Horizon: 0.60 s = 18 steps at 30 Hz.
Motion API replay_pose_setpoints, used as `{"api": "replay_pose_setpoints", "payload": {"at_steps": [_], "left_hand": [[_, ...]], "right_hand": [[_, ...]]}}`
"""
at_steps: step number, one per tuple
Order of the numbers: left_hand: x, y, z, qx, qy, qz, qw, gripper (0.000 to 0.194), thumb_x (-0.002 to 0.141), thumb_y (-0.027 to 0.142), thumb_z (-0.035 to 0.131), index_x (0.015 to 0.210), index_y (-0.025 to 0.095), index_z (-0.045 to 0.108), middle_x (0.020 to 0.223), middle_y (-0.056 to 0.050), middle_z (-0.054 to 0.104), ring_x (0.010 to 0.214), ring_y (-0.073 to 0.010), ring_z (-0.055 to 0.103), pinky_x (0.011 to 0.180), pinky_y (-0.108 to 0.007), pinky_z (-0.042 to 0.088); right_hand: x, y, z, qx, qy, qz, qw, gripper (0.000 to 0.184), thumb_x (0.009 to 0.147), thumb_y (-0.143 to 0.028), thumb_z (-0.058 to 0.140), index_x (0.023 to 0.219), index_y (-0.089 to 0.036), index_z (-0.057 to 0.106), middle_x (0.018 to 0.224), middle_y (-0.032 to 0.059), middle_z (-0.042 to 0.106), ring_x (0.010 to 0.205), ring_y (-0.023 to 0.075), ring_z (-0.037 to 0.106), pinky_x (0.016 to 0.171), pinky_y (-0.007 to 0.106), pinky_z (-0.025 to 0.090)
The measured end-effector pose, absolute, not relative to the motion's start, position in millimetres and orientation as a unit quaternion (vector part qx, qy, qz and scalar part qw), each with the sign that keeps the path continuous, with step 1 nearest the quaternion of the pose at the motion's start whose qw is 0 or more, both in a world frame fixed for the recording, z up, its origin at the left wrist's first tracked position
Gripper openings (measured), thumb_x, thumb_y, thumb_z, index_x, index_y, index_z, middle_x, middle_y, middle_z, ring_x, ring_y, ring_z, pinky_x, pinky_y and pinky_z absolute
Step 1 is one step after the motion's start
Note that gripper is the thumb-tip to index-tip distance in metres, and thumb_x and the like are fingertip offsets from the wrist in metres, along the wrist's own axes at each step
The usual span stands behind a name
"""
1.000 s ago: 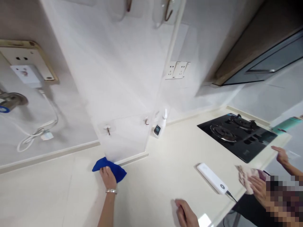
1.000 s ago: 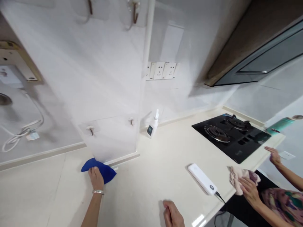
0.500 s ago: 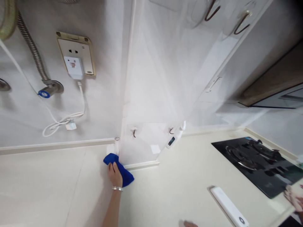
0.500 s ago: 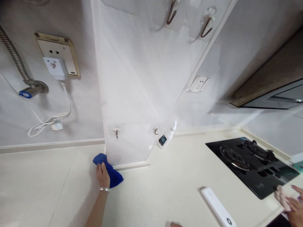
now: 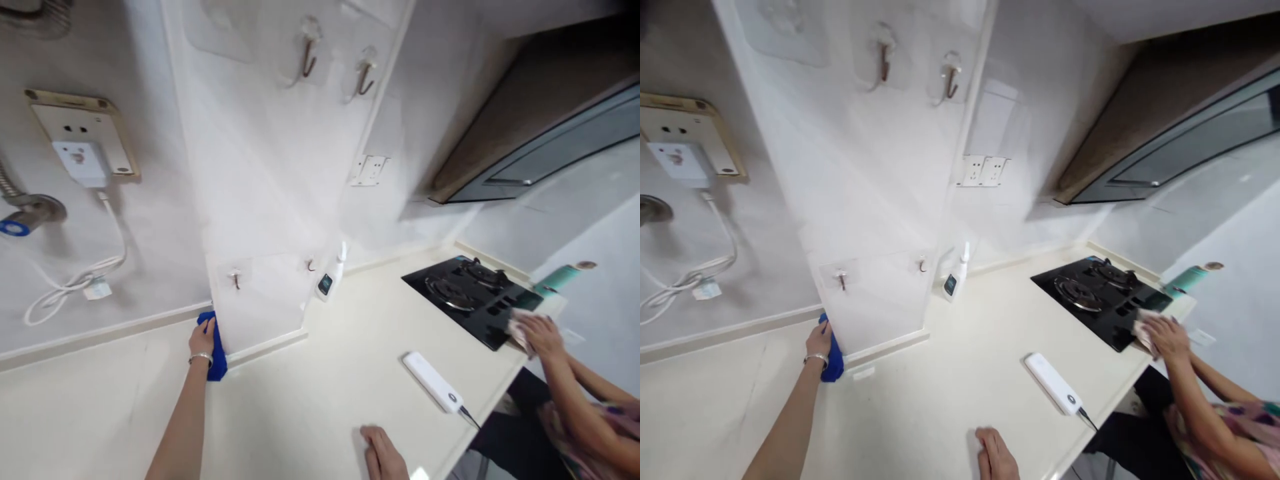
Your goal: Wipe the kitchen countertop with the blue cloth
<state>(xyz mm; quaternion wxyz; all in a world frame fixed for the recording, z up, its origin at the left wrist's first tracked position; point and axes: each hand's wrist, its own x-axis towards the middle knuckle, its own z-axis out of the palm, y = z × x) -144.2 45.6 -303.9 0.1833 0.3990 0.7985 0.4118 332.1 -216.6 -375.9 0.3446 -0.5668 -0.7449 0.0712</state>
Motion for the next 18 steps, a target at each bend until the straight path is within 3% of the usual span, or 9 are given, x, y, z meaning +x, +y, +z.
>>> {"api": "replay_pose_setpoints", "payload": {"at_steps": [6,11,18], "left_hand": [[-118,-11,-313,0.417,0.803,0.408,0.122,0.030,0.085,0.036,0.048,0.094,0.017,0.070,0.097,-0.011,0.068,0.102,-0.0251,0.060,0.097,-0.040,0.047],[-69,-46,-329,0.367,0.820,0.438,0.026,0.038,0.088,0.038,0.042,0.098,0.011,0.067,0.103,-0.018,0.059,0.108,-0.0307,0.052,0.093,-0.049,0.046],[-16,-54,-335,0.366,0.803,0.470,-0.021,0.032,0.087,0.039,0.042,0.080,0.013,0.061,0.103,-0.017,0.049,0.111,-0.0322,0.045,0.093,-0.051,0.045]], "right_hand": [[330,-217,-377,-0.575,-0.735,0.055,0.354,0.032,0.088,-0.010,0.040,0.113,-0.025,0.053,0.099,0.0045,0.063,0.090,0.0165,0.065,0.080,0.030,0.057],[331,-218,-382,-0.579,-0.732,0.072,0.352,0.035,0.087,-0.008,0.039,0.115,-0.025,0.052,0.102,0.0051,0.061,0.091,0.0164,0.064,0.081,0.031,0.057],[331,-217,-375,-0.569,-0.731,0.087,0.366,0.037,0.085,-0.005,0.038,0.114,-0.024,0.051,0.099,0.0047,0.060,0.088,0.0159,0.063,0.079,0.029,0.056]]}}
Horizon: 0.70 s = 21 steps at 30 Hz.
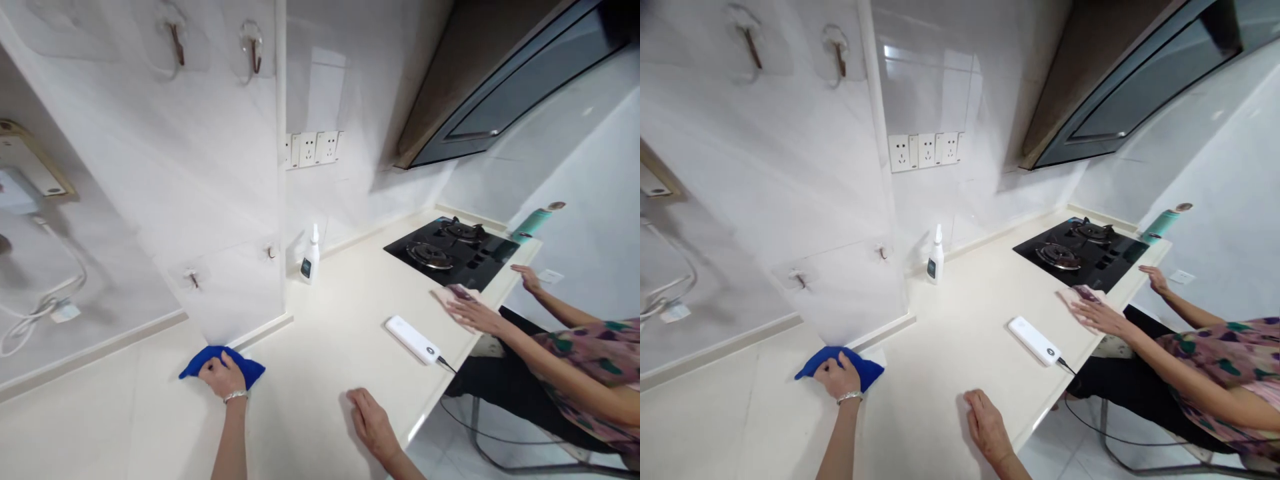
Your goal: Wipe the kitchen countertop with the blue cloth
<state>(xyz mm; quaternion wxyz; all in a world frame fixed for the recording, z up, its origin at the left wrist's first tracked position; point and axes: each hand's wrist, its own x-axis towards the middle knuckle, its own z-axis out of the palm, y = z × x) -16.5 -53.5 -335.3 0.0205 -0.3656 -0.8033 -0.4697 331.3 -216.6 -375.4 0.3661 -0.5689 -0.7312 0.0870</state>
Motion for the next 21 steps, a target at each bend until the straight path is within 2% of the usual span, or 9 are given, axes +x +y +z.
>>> {"api": "replay_pose_setpoints", "payload": {"at_steps": [3,7,13,18,21], "left_hand": [[2,-48,-336,-0.378,-0.797,-0.470,0.031,0.033,0.089,0.038,0.040,0.078,0.013,0.059,0.100,-0.017,0.046,0.108,-0.0319,0.045,0.094,-0.052,0.044],[42,-39,-345,-0.432,-0.781,-0.451,0.022,0.038,0.092,0.040,0.037,0.081,0.012,0.059,0.099,-0.015,0.045,0.100,-0.0276,0.047,0.089,-0.046,0.047],[101,-20,-355,-0.529,-0.744,-0.408,-0.017,0.037,0.093,0.037,0.037,0.096,0.010,0.063,0.100,-0.013,0.046,0.094,-0.0230,0.050,0.084,-0.041,0.050],[122,-6,-341,-0.633,-0.695,-0.338,-0.044,0.035,0.094,0.033,0.039,0.104,0.015,0.067,0.100,-0.011,0.050,0.094,-0.0217,0.053,0.078,-0.033,0.050],[126,-3,-326,-0.675,-0.682,-0.277,-0.055,0.036,0.094,0.029,0.038,0.110,0.015,0.067,0.101,-0.013,0.050,0.093,-0.0221,0.053,0.074,-0.031,0.050]], "right_hand": [[332,-216,-374,-0.571,-0.728,0.104,0.364,0.038,0.085,-0.004,0.038,0.115,-0.024,0.050,0.100,0.0050,0.059,0.089,0.0156,0.062,0.079,0.029,0.055],[333,-215,-371,-0.573,-0.722,0.121,0.368,0.041,0.082,-0.002,0.038,0.115,-0.024,0.050,0.101,0.0050,0.059,0.091,0.0160,0.061,0.080,0.029,0.054],[332,-214,-369,-0.575,-0.715,0.136,0.374,0.043,0.080,-0.002,0.040,0.115,-0.025,0.050,0.100,0.0038,0.059,0.090,0.0156,0.060,0.080,0.028,0.053],[333,-211,-374,-0.582,-0.709,0.159,0.367,0.039,0.079,-0.003,0.039,0.110,-0.026,0.050,0.095,0.0032,0.058,0.086,0.0159,0.060,0.077,0.028,0.052],[334,-210,-373,-0.590,-0.705,0.159,0.361,0.036,0.080,-0.004,0.038,0.106,-0.025,0.050,0.093,0.0031,0.058,0.083,0.0158,0.059,0.075,0.028,0.051]]}}
